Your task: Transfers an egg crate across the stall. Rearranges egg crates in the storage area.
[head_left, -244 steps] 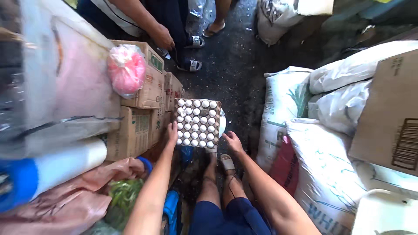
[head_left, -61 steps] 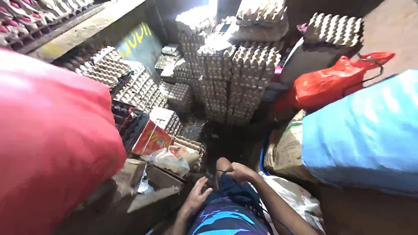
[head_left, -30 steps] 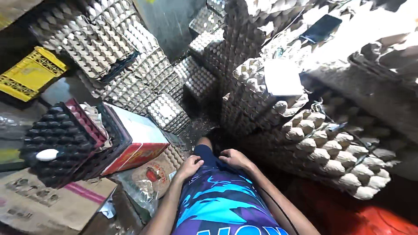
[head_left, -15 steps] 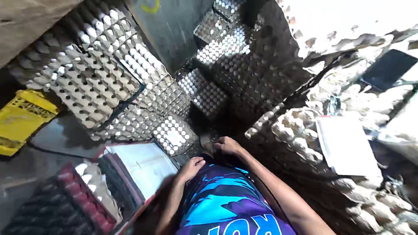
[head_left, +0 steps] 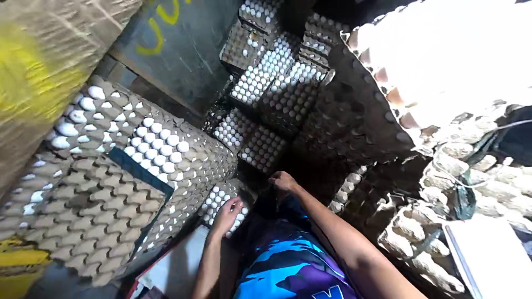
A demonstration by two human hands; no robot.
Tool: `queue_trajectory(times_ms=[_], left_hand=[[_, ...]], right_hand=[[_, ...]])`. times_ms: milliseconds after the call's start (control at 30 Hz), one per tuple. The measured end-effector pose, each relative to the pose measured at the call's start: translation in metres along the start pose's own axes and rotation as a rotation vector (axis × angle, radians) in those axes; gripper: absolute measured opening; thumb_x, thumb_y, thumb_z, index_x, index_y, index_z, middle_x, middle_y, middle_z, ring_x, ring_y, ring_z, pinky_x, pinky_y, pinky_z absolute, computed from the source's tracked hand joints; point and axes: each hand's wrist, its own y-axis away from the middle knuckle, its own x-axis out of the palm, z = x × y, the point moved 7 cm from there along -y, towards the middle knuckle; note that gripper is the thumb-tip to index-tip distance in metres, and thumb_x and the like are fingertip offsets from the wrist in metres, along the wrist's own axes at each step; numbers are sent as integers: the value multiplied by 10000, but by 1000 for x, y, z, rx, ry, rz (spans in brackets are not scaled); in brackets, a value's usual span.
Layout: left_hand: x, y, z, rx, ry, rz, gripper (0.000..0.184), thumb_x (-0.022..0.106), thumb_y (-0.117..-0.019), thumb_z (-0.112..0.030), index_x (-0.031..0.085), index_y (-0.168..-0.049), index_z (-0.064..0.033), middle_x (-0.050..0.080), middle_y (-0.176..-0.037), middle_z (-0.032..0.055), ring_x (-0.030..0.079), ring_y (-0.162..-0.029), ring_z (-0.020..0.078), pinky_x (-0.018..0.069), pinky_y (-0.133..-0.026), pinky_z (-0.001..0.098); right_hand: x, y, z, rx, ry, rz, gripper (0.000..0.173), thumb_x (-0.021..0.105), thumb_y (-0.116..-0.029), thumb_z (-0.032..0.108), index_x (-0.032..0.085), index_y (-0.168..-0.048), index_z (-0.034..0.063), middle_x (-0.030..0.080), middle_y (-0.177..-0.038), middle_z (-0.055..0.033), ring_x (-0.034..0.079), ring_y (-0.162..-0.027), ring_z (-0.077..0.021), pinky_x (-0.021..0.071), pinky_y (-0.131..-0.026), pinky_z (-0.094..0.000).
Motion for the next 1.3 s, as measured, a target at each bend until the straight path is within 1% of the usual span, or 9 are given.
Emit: queue_trajectory(times_ms=[267, 500, 733, 833, 933, 1033, 1133, 1233, 1300], left_hand=[[30, -48, -83, 7, -92, 322, 540, 553, -1032, -459, 568, -1450, -117, 606, -1430, 82, 580, -1315, 179, 452, -1147, 430], [-25, -88, -118, 58, -93, 255, 509, 539, -1040, -459, 581, -1439, -146, 618, -1421, 18, 580, -1299, 104, 460, -1139, 367], [-121, -123, -219, 445, 255, 120, 409, 521, -1060, -249, 571, -1396, -22, 633, -1371, 127, 672, -1153, 269, 583, -982, 439], [-173, -123, -277, 666, 399, -51, 606, 562, -1036, -343, 397, -1507, 0, 528, -1464, 197, 655, -1151, 358, 600, -926, 508], [-238, -94, -332, 943, 569, -246, 851, 649, -948, -535, 263, -1583, -121, 425, -1564, 155, 592, -1245, 367, 555, -964, 528], [-298, -55, -369, 1168, 684, -373, 837, 616, -850, -722, 481, -1470, -175, 512, -1527, 87, 535, -1345, 317, 459, -1093, 517], [-324, -41, -378, 1228, 1128, -448, 968, 668, -797, -715, 468, -1366, 42, 541, -1421, 252, 482, -1382, 379, 326, -1205, 559], [-315, -44, -386, 1145, 1053, -548, 979, 339, -901, -815, 505, -1350, 39, 614, -1346, 234, 554, -1317, 370, 392, -1156, 524], [-311, -45, -390, 1187, 958, -551, 787, 351, -981, -703, 585, -1271, -11, 693, -1199, 174, 633, -1193, 327, 444, -1102, 496]], right_hand=[[-56, -65, 27, 57, -300, -24, 416, 569, -1044, 325, 592, -1363, 60, 664, -1251, -205, 685, -1080, -320, 572, -926, -512], [-61, -84, 8, 139, -343, -53, 432, 506, -1073, 271, 534, -1433, 34, 620, -1325, -241, 640, -1170, -351, 528, -1000, -518], [-48, -83, 28, 254, -409, -80, 424, 526, -1060, 318, 577, -1410, 84, 645, -1295, -218, 642, -1160, -341, 523, -979, -533], [-31, -96, 36, 231, -387, -151, 425, 582, -1008, 358, 627, -1364, 130, 682, -1258, -173, 665, -1157, -319, 538, -988, -562], [-9, -108, 39, 191, -368, -132, 390, 593, -990, 402, 685, -1285, 165, 714, -1199, -131, 688, -1110, -287, 549, -969, -564], [-4, -110, 37, 198, -319, -60, 416, 598, -987, 437, 678, -1299, 174, 712, -1198, -142, 690, -1106, -303, 546, -966, -576], [-31, -105, 39, 202, -292, -39, 435, 584, -1012, 400, 646, -1360, 147, 674, -1304, -158, 638, -1227, -311, 498, -1055, -563], [-63, -105, 41, 152, -344, -60, 396, 539, -1056, 267, 594, -1386, 55, 620, -1360, -207, 590, -1279, -324, 464, -1093, -520], [-86, -104, 34, 137, -353, -122, 383, 566, -1050, 285, 625, -1336, 37, 656, -1285, -203, 643, -1182, -313, 515, -1029, -507]])
